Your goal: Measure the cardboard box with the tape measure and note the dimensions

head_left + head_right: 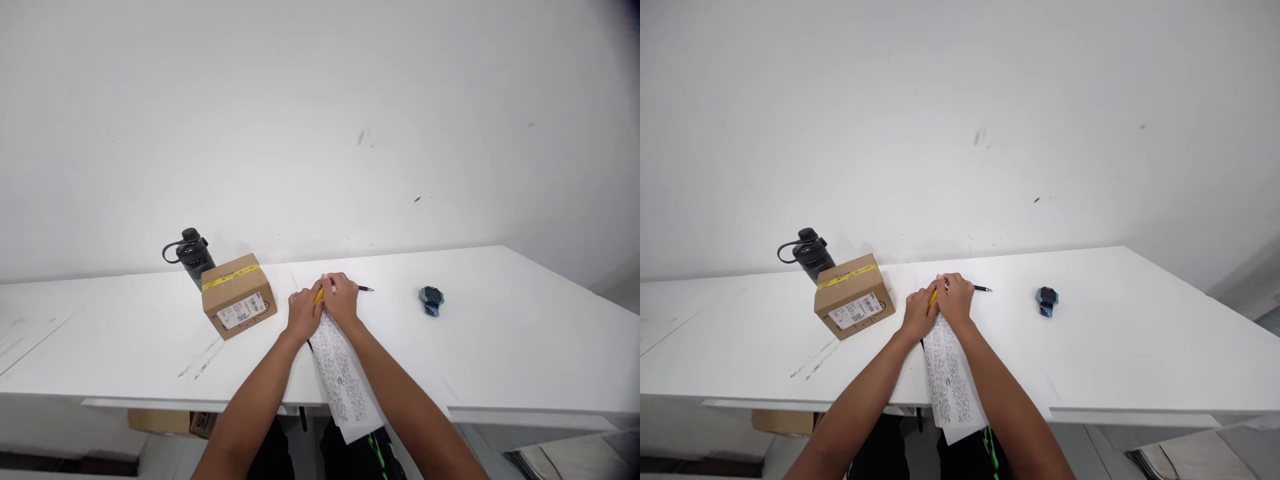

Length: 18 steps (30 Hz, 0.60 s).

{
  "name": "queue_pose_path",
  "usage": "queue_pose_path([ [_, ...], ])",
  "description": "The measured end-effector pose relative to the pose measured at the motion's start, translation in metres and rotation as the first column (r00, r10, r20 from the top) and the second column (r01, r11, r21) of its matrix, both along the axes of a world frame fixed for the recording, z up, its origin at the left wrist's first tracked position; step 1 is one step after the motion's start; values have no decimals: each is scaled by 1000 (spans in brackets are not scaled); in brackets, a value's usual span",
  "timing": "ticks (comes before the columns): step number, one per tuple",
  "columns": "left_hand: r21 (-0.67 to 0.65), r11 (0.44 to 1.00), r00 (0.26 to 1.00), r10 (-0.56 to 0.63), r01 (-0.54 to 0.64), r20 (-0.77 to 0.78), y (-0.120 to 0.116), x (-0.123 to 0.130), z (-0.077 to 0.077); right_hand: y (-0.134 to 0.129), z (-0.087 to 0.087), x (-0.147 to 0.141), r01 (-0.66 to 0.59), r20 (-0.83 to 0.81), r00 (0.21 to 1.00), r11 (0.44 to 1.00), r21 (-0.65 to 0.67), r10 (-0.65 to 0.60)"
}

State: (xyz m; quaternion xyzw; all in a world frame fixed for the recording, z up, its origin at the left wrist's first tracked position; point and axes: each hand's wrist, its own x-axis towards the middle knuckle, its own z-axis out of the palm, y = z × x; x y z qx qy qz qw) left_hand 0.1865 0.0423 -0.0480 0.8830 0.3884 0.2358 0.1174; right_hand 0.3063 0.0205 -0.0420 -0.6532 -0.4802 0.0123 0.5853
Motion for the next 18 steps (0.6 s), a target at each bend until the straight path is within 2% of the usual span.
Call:
queue_pose_path([
  [3, 11, 1000, 1000, -7, 7, -16, -2, 0, 3, 0, 3, 9, -91, -113, 990, 992, -85, 82],
  [6, 14, 1000, 1000, -18, 18, -13, -3, 1, 4, 2, 0, 15, -207, -114, 973, 976, -61, 199],
  [8, 11, 1000, 1000, -22, 22, -13, -4, 1, 4, 4, -2, 18, -210, -46, 977, 977, -36, 208],
  [12, 21, 999, 999, -35, 35, -17, -3, 1, 1, 7, -5, 22, -157, 13, 987, 983, -92, 159],
  [18, 42, 998, 999, -36, 37, -18, -2, 1, -1, 7, -5, 25, -219, -147, 968, 970, -104, 203],
])
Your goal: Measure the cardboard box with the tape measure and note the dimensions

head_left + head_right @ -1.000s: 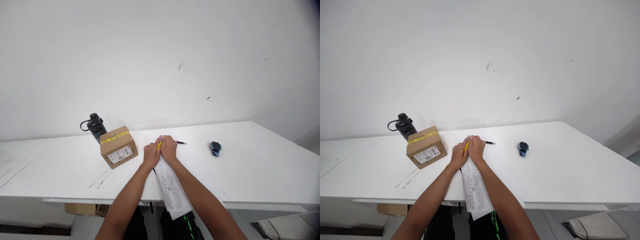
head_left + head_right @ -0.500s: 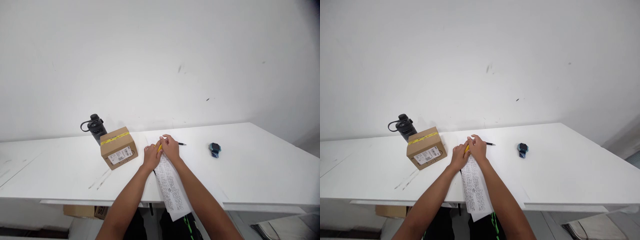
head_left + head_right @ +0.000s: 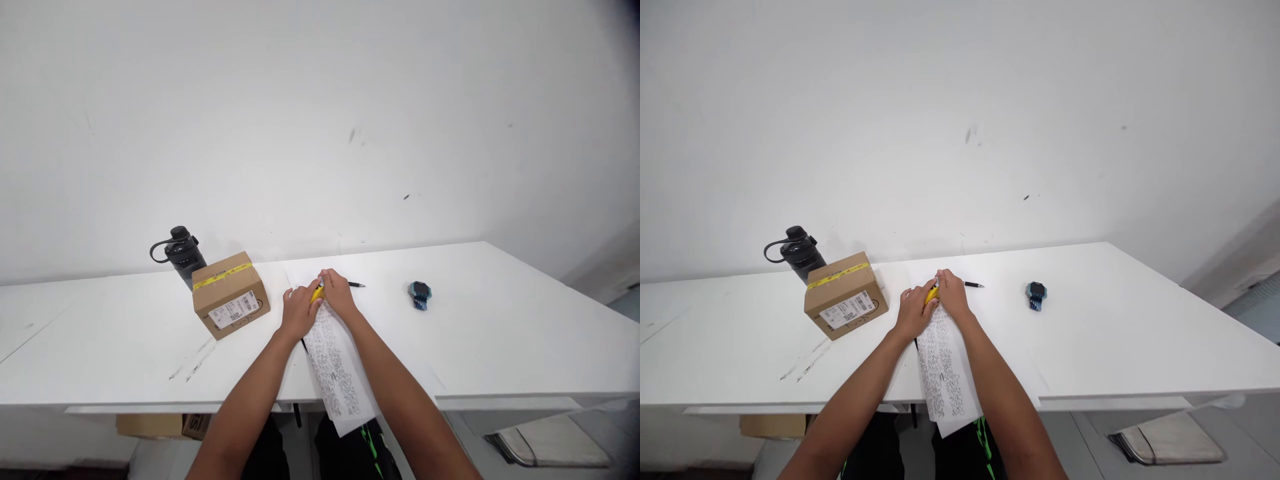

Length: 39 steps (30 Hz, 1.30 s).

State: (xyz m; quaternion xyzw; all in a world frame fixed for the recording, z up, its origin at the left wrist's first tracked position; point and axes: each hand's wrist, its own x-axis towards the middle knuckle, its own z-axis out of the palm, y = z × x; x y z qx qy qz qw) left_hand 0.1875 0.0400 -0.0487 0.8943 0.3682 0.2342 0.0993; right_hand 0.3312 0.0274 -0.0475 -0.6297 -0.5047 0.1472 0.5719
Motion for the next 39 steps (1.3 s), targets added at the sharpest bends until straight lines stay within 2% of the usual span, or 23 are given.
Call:
queue_pose_path([
  [6, -4, 1000, 1000, 15, -15, 2, -3, 0, 3, -4, 2, 0, 50, -22, 998, 997, -57, -51],
  [17, -14, 1000, 1000, 15, -15, 22, -4, -1, 5, -3, 0, -5, 19, -121, 992, 1000, 24, -16],
  [31, 8, 1000, 999, 26, -25, -22, -2, -1, 4, -4, -1, -10, 94, -12, 996, 995, 23, -94],
  [39, 22, 999, 999, 30, -30, -17, -2, -1, 3, -5, 2, -13, 96, -30, 995, 995, 11, -96],
])
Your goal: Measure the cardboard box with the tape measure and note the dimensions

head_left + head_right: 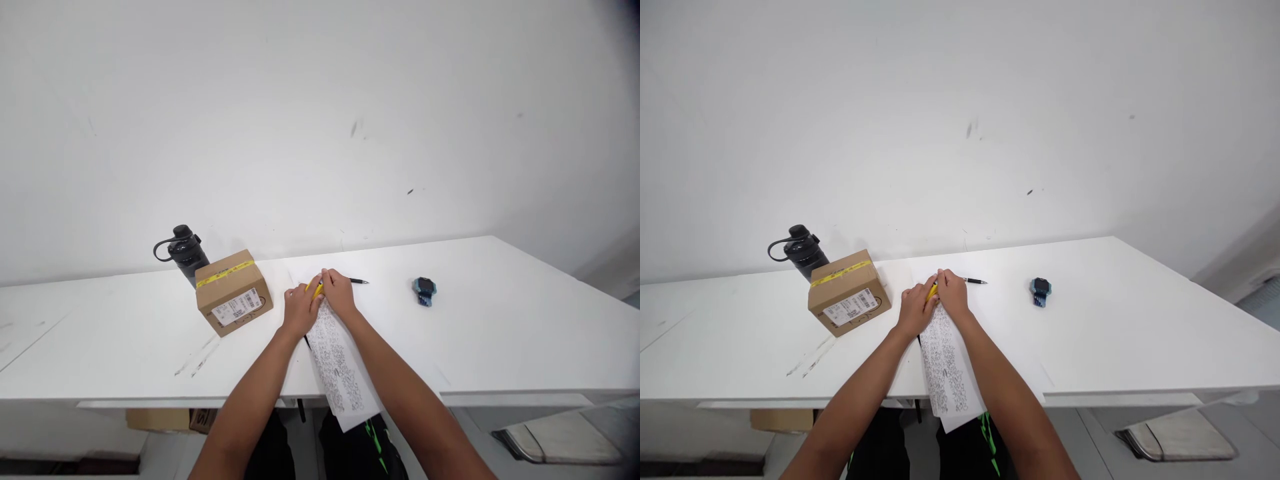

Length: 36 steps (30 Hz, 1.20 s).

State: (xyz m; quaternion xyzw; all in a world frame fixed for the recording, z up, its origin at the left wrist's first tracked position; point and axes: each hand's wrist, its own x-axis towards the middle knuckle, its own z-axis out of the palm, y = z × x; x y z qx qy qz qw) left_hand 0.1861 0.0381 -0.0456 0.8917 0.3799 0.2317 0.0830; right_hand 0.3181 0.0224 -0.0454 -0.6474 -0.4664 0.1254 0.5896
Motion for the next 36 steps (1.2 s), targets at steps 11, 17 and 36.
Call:
queue_pose_path([
  [11, 12, 1000, 1000, 6, -6, -27, 1, 0, -2, -1, -2, -2, 41, 53, 998, 999, -7, -40],
  [17, 10, 1000, 999, 0, 0, -34, 2, 0, -2, -2, -1, -1, 73, 166, 984, 997, -4, -71],
  [36, -27, 1000, 999, 0, -1, -47, 3, 3, -2, 0, -4, 6, 19, 354, 932, 986, 164, -77],
])
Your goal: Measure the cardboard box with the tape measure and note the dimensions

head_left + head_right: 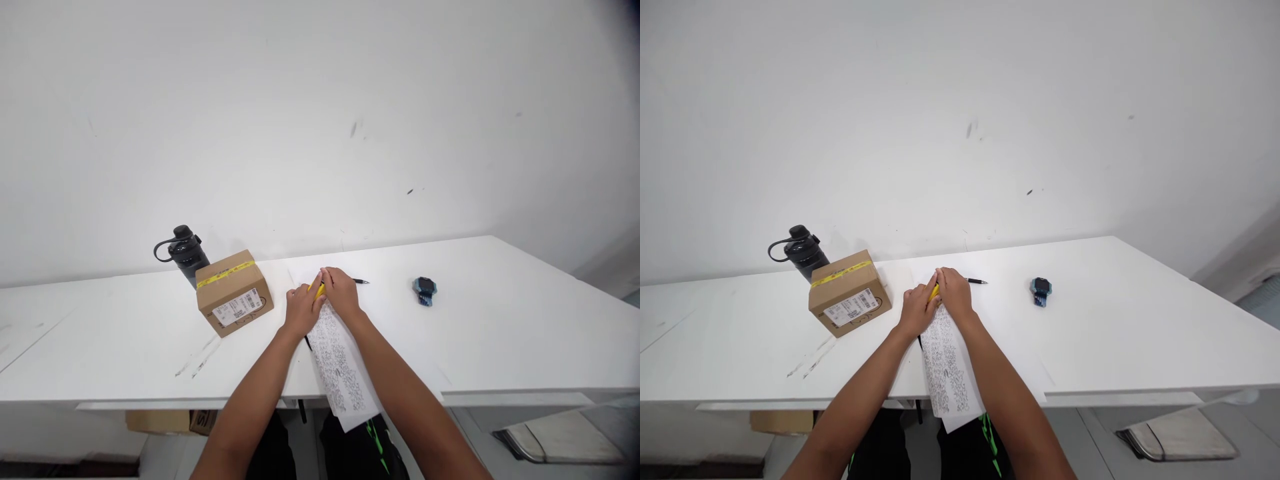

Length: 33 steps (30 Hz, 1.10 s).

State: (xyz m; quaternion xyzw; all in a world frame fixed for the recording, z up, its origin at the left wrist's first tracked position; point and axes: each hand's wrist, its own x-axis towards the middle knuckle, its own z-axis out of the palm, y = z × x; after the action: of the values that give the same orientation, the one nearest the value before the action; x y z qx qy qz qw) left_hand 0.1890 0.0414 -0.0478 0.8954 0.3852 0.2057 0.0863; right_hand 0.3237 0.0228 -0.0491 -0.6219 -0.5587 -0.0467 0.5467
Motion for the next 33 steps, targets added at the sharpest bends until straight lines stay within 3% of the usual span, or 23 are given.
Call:
queue_pose_path([
  [11, -6, 1000, 1000, 8, -8, -1, 0, -1, 0, -11, 13, -8, -88, -192, 979, 993, -83, 70],
  [17, -24, 1000, 998, 9, -7, 56, -1, -1, 0, -11, 12, -8, -79, -323, 946, 987, -141, 30],
  [27, -108, 994, 981, 34, -13, 190, 0, 0, -2, -11, 12, -8, -51, -317, 949, 982, -179, -9],
  [31, -108, 991, 936, 116, -84, 331, -4, -5, -1, -6, 2, -7, -53, -360, 933, 989, -140, -1],
  [33, -171, 977, 868, 192, -126, 457, -6, -8, -1, -2, -5, -11, -119, -490, 871, 986, -119, 46],
])
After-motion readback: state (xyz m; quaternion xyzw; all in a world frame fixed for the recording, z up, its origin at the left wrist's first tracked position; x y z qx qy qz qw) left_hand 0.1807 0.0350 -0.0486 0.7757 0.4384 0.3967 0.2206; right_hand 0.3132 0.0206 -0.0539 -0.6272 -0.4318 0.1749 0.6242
